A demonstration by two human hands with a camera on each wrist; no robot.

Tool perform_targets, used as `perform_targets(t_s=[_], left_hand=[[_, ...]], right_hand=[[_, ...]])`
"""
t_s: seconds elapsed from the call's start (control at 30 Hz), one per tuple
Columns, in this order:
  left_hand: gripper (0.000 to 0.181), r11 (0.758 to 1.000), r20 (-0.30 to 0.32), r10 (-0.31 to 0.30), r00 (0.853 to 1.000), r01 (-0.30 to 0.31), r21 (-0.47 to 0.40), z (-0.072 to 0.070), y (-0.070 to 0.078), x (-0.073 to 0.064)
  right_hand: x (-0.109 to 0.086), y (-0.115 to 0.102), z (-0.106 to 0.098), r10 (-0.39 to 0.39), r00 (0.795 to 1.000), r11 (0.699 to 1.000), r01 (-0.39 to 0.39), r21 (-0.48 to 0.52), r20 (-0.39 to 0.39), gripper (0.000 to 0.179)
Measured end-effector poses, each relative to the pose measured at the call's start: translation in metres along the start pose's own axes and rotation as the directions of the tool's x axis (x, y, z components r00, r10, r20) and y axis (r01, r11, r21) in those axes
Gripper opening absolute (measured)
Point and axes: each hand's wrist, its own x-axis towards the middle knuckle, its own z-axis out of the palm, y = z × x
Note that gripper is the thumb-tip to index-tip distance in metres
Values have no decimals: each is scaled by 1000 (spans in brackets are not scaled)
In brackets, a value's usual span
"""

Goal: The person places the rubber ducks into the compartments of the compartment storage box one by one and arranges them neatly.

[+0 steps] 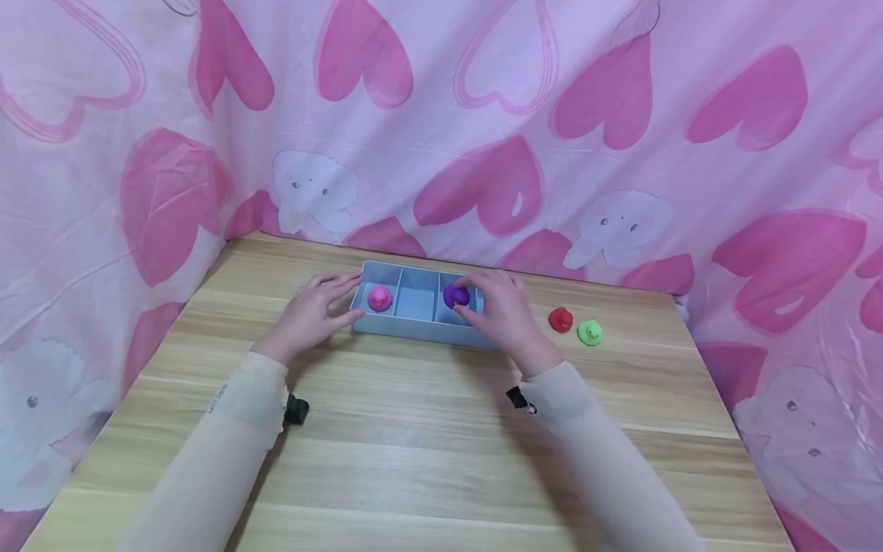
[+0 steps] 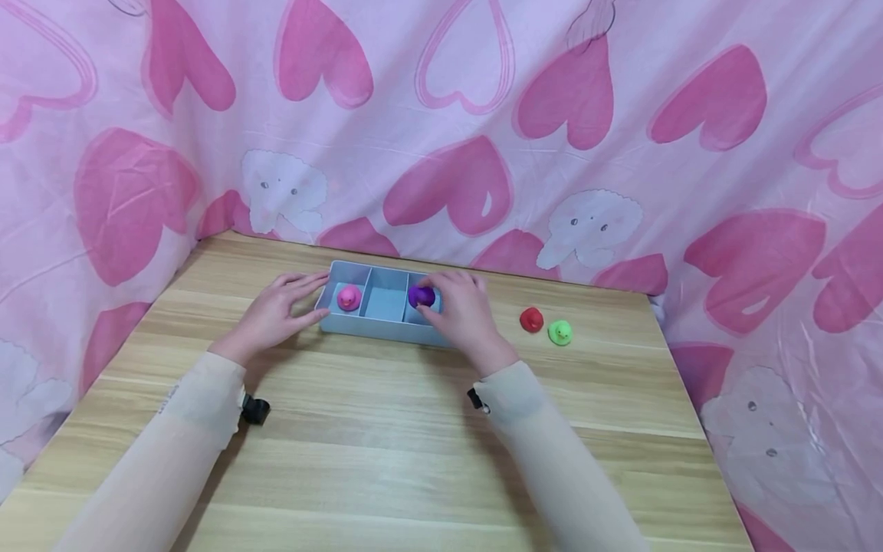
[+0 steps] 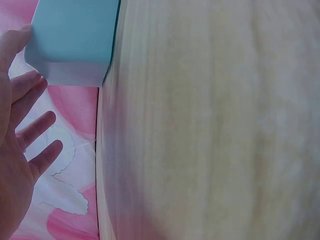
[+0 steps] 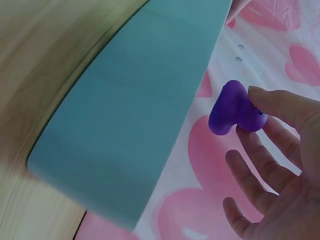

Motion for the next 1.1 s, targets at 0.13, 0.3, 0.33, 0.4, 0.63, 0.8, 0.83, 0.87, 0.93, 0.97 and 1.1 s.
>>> perform_targets(t_s=[0.13,0.3,0.33,0.4,0.63,0.8,0.83,0.87,0.93,0.97,1.1], left_hand=[[71,1000,-2,2,1000,-2,2,1,0,1],[72,1000,11,3,1000,-3,-2,3,0,1],[72,1000,11,2,1000,-2,-3,4,0,1],[72,1000,8,2,1000,-2,-4,3,1,2],[72,1000,6,-3,1000,3,-5,1,2,2],[72,1000,3,-5,1000,5,-5,0,1,2],[72,1000,3,-5,1000,5,-5,0,1,2],[71,1000,3,-5,1000,5,-5,0,1,2],[71,1000,2,-5,1000,5,-3,1,0,2],[71,1000,1,-5,1000,5,-3,1,0,2],[71,1000,3,-7,1000,7,-1,1,0,1]], right_hand=[[7,-4,4,0,1000,1000,0,6,24,34],[14,-7,7,-19,1000,1000,19,2,17,32],[16,-8,8,-26,1000,1000,26,2,13,31],[19,-9,9,-38,999,999,38,4,6,31],[33,-16,18,-70,997,998,69,4,19,31],[40,-19,28,-79,996,997,79,-10,46,31],[42,-20,30,-81,995,997,82,-14,53,31],[43,-20,32,-84,995,996,86,-21,58,31],[46,-21,36,-89,993,995,91,-32,72,31],[48,-21,38,-90,993,995,93,-39,79,31],[53,-21,45,-94,990,993,101,-65,110,31]])
